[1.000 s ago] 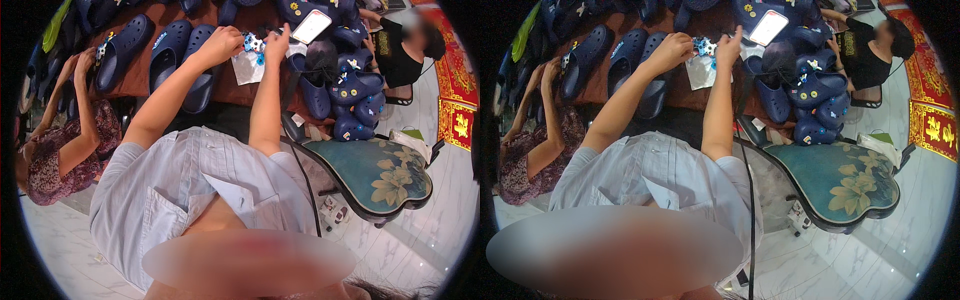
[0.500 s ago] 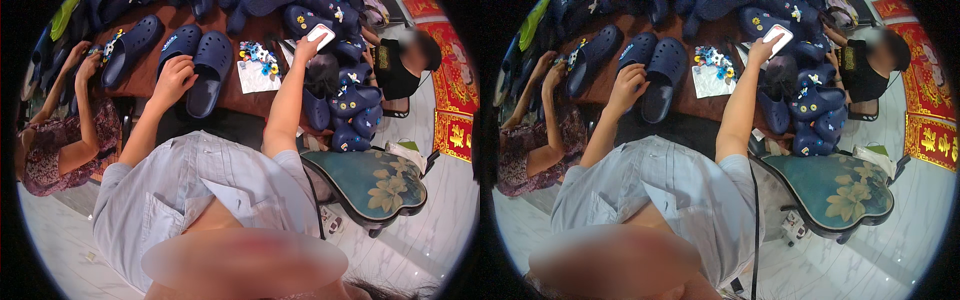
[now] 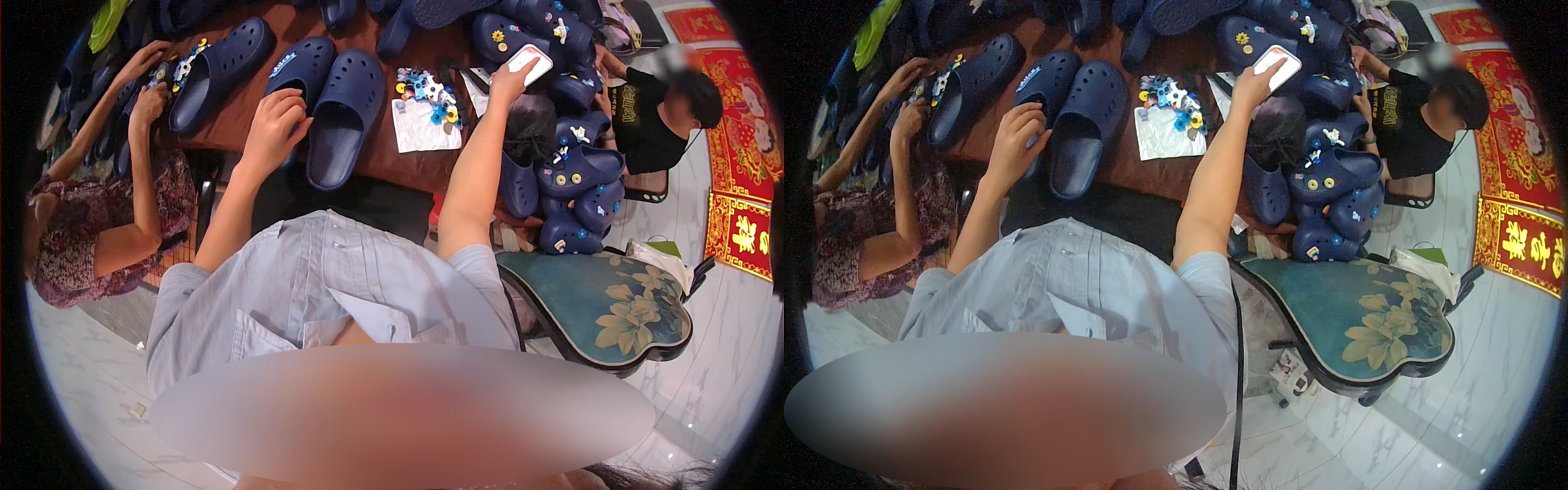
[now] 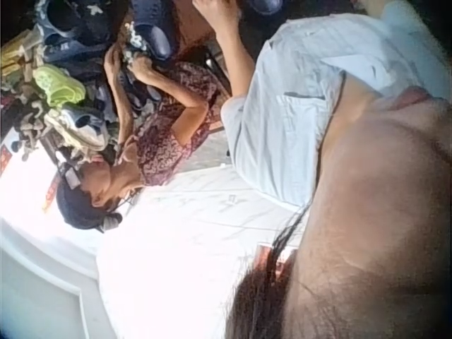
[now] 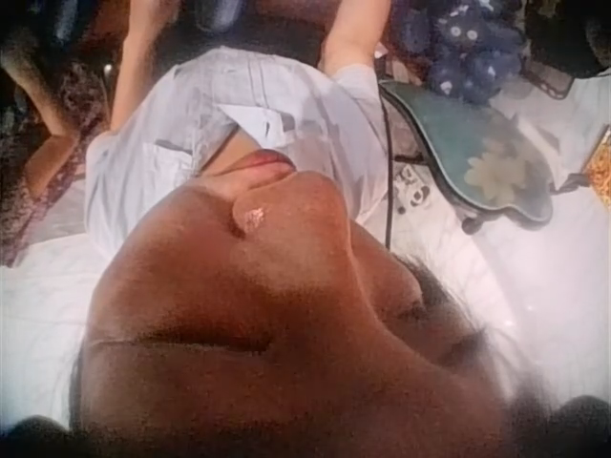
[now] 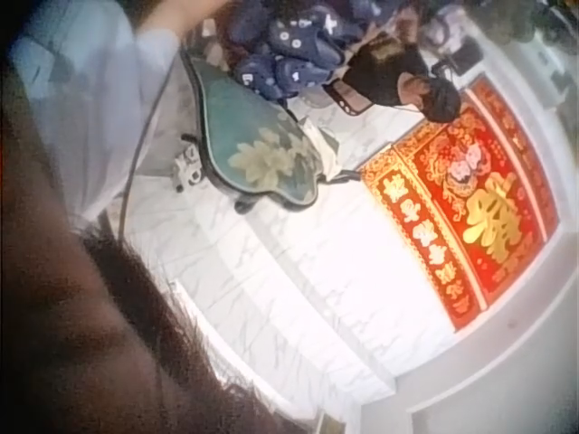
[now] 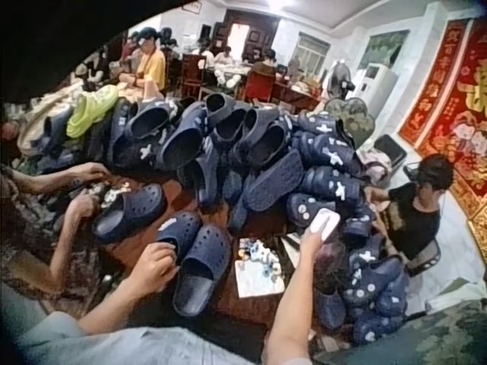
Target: The person is stitching small decorative pieces onto blue shoes.
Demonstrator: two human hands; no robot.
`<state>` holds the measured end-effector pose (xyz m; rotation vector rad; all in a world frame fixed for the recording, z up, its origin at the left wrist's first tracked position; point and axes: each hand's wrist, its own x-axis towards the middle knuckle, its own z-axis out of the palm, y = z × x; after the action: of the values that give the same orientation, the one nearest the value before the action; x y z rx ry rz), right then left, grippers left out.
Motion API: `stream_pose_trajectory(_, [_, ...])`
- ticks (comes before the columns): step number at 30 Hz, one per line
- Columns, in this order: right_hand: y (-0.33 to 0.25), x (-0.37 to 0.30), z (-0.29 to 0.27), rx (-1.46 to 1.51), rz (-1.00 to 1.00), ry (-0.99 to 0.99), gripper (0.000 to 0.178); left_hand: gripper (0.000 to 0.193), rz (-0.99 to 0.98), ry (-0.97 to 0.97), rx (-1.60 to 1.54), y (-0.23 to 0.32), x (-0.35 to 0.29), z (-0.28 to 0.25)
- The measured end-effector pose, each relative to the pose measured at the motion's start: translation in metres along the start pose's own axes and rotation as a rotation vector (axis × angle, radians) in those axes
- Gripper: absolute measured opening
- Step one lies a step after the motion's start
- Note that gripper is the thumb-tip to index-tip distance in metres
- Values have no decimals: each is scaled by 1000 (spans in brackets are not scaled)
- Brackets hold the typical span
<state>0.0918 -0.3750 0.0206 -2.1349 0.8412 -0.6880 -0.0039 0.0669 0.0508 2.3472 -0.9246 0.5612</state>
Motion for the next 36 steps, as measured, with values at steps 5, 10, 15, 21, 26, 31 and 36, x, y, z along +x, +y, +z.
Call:
stream_pose_trajectory(5, [0,-19,-6,84,-248,249,76,18,15,32,-8,0,-3,1])
stream_pose_trajectory(10, [6,-68,-6,265,-208,140,69,18,4,37,-23,-6,-6,8])
stream_pose_trajectory(15, [5,-124,6,305,-166,4,41,18,-41,36,7,-12,-6,10])
stream_pose_trajectory(21, [-8,-179,20,315,-188,-241,25,14,-188,166,61,-28,-7,4])
stream_pose_trajectory(26, [-33,-197,29,463,-254,-313,22,12,-360,281,-65,-55,-2,-1])
stream_pose_trajectory(31, [-68,-208,33,491,-291,-446,21,24,-526,207,-41,-94,24,10])
stream_pose_trajectory(36, [-110,-222,46,431,-484,-552,23,54,-585,-175,273,-133,45,41])
